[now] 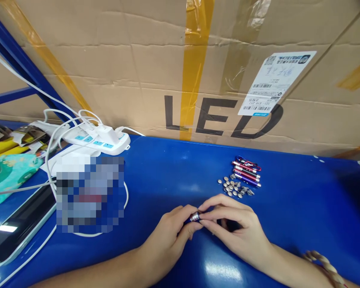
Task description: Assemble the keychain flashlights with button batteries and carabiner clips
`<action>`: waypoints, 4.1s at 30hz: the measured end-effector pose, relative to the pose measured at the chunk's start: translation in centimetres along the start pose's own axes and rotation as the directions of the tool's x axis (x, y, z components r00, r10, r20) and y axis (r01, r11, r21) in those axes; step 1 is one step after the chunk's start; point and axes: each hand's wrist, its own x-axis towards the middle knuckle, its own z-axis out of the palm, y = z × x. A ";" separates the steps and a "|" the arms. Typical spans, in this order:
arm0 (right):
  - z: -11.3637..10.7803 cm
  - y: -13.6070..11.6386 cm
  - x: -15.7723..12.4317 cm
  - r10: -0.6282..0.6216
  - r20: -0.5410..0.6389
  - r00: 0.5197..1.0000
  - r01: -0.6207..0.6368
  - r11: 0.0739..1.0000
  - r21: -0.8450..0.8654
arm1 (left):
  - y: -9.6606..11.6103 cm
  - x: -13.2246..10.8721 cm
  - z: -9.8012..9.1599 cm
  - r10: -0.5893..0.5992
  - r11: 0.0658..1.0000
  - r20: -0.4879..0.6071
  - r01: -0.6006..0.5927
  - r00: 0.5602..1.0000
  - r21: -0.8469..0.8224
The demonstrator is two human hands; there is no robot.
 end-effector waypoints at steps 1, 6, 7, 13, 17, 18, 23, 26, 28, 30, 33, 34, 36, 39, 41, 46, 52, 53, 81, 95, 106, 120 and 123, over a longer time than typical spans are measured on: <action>0.0 0.0 0.0 -0.004 0.012 1.000 0.004 1.000 -0.005 | -0.1 0.1 0.0 0.002 1.000 -0.004 -0.002 1.000 -0.005; 0.0 0.0 0.0 0.022 0.113 0.993 -0.020 1.000 -0.017 | -0.3 0.2 -0.1 0.021 0.999 -0.009 -0.021 1.000 -0.026; 0.0 0.0 0.0 0.020 0.127 0.992 -0.018 1.000 -0.024 | -0.3 0.2 -0.1 0.024 0.999 -0.007 -0.025 1.000 -0.023; 0.0 0.4 0.0 -0.058 0.115 0.992 0.060 0.998 -0.010 | -0.1 0.1 -0.1 0.042 0.999 0.010 -0.042 0.999 -0.018; 0.0 0.6 -0.2 -0.025 0.131 0.991 0.030 0.999 -0.037 | 0.3 0.2 -0.2 0.011 0.999 -0.006 -0.011 1.000 -0.036; 0.0 0.5 -0.3 -0.025 0.139 0.990 0.033 0.998 -0.060 | 0.4 0.3 -0.3 0.001 0.999 -0.007 -0.001 1.000 -0.037; -0.5 0.4 -0.2 -0.060 0.146 0.987 0.111 0.921 -0.373 | 0.9 0.3 -0.7 -0.063 0.998 -0.072 0.061 0.995 -0.032; -0.7 0.7 0.0 -0.097 0.125 0.987 0.157 0.690 -0.706 | 1.2 0.4 -1.0 -0.126 0.992 -0.128 0.122 0.984 -0.039; -0.7 1.1 0.1 -0.106 0.099 0.989 0.137 0.461 -0.877 | 1.2 0.4 -1.1 -0.147 0.989 -0.139 0.141 0.979 -0.049; -0.7 1.4 0.2 -0.088 0.067 0.994 0.089 0.276 -0.957 | 1.2 0.4 -1.1 -0.146 0.989 -0.136 0.140 0.980 -0.055; -0.7 1.6 0.2 -0.050 0.070 0.996 0.078 0.170 -0.982 | 1.2 0.4 -1.0 -0.136 0.990 -0.125 0.131 0.983 -0.047; -0.7 1.6 0.1 -0.042 0.086 0.995 0.092 0.165 -0.982 | 1.2 0.3 -0.9 -0.132 0.991 -0.122 0.127 0.984 -0.044; -0.7 1.6 0.0 -0.036 0.124 0.992 0.128 0.167 -0.978 | 1.2 0.3 -0.8 -0.125 0.992 -0.119 0.121 0.985 -0.041; -0.7 1.5 -0.2 -0.056 0.204 0.977 0.211 0.208 -0.955 | 1.1 0.3 -0.8 -0.119 0.993 -0.120 0.115 0.986 -0.042; -0.8 1.5 -0.3 -0.091 0.257 0.962 0.273 0.293 -0.916 | 1.0 0.4 -0.8 -0.108 0.994 -0.116 0.104 0.987 -0.034; -0.8 1.4 0.0 -0.087 0.249 0.964 0.244 0.657 -0.713 | 0.7 0.3 -0.8 -0.041 0.999 -0.075 0.041 0.996 -0.002; -0.5 1.1 0.5 0.030 0.246 0.969 0.085 0.892 -0.443 | 0.7 0.3 -0.6 -0.018 1.000 -0.072 0.016 0.997 -0.022; -0.5 1.1 0.5 0.052 0.239 0.970 0.058 0.901 -0.430 | 0.7 0.3 -0.7 -0.026 0.999 -0.081 0.024 0.996 -0.025; -0.2 1.0 0.8 0.227 0.039 0.973 -0.214 0.954 -0.211 | 1.0 0.3 -0.8 -0.071 0.996 -0.068 0.068 0.995 -0.053; -0.2 0.5 0.4 0.090 -0.027 0.996 -0.089 0.996 0.028 | 0.5 0.5 -0.9 -0.060 0.996 -0.007 0.060 0.998 -0.064; -0.1 1.0 0.1 -0.007 0.125 0.992 0.009 1.000 -0.012 | 0.3 0.4 -0.7 -0.047 0.998 -0.007 0.047 0.999 -0.048; 0.4 0.4 -0.7 -0.076 0.088 0.993 0.108 0.321 -0.941 | 0.7 0.2 -0.6 -0.106 0.989 -0.087 0.097 0.990 -0.108; 0.8 0.2 -1.3 -0.046 0.087 0.995 0.095 0.205 -0.974 | 0.7 0.3 -0.6 -0.113 0.988 -0.086 0.103 0.990 -0.115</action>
